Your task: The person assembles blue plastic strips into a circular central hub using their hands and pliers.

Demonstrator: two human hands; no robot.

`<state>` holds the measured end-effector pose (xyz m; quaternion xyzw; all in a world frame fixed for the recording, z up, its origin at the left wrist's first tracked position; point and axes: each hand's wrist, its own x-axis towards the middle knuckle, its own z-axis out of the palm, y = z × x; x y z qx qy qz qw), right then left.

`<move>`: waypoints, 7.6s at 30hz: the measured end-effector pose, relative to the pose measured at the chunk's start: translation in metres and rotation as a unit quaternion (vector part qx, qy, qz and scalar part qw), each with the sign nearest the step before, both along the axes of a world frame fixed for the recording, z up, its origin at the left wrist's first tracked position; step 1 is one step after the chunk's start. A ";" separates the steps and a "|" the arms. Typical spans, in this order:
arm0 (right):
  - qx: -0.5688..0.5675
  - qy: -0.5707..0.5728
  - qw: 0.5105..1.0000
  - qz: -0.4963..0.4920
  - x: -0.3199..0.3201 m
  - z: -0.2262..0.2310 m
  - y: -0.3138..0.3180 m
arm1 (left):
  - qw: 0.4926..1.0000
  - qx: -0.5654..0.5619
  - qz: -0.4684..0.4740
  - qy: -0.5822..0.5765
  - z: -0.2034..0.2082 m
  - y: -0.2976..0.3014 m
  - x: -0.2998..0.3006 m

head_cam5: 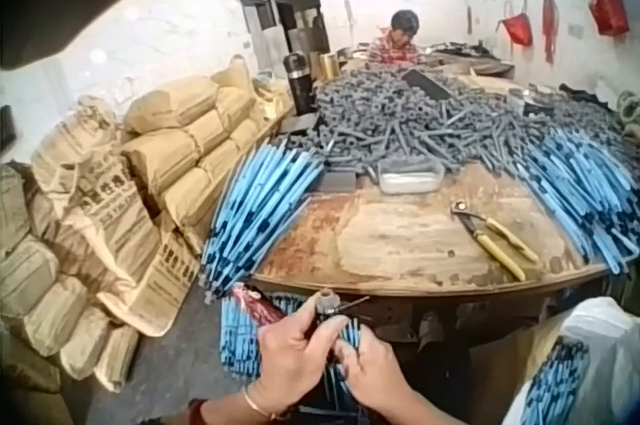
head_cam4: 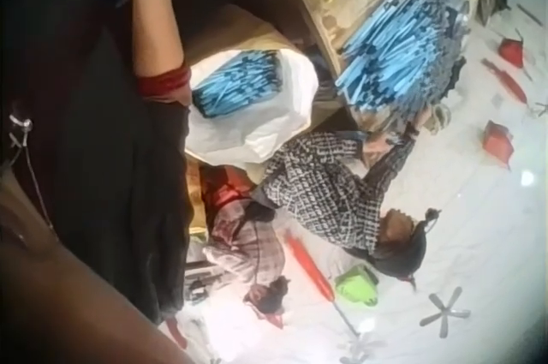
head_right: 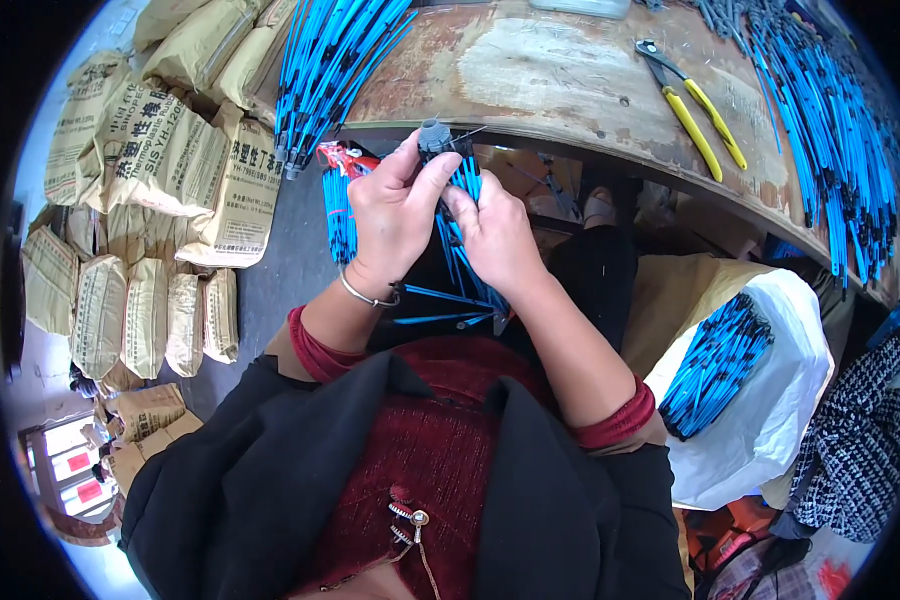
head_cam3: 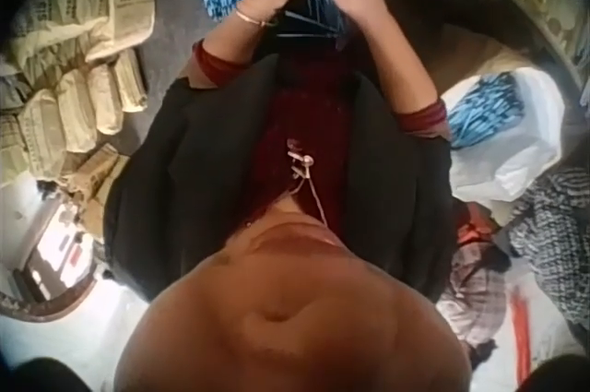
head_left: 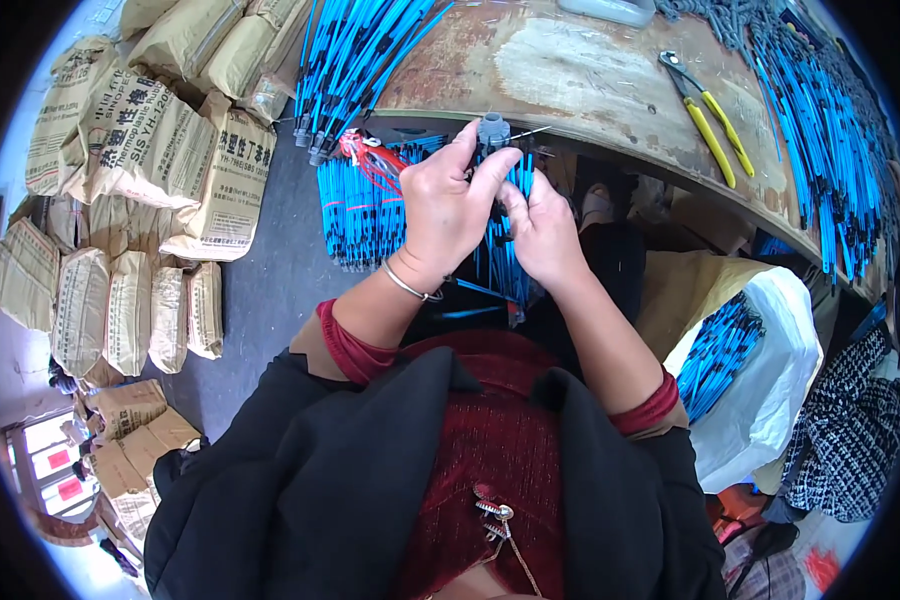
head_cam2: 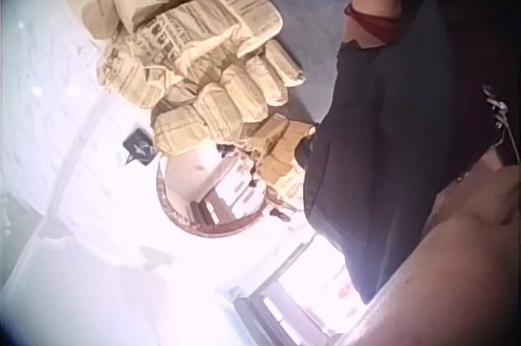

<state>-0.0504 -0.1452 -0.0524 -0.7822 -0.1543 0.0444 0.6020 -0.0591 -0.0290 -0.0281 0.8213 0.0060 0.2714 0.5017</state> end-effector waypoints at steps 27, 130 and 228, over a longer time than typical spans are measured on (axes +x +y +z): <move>-0.199 -0.325 0.923 0.042 0.002 -0.003 0.008 | 0.967 -0.131 -0.165 0.147 0.021 0.050 -0.014; -0.010 -0.251 0.968 0.013 0.002 0.018 -0.049 | 0.931 -0.249 -0.255 0.085 0.030 0.029 -0.010; -0.408 -0.587 0.699 -0.023 -0.004 0.073 -0.115 | 0.905 -0.152 -0.344 0.200 0.046 0.005 -0.001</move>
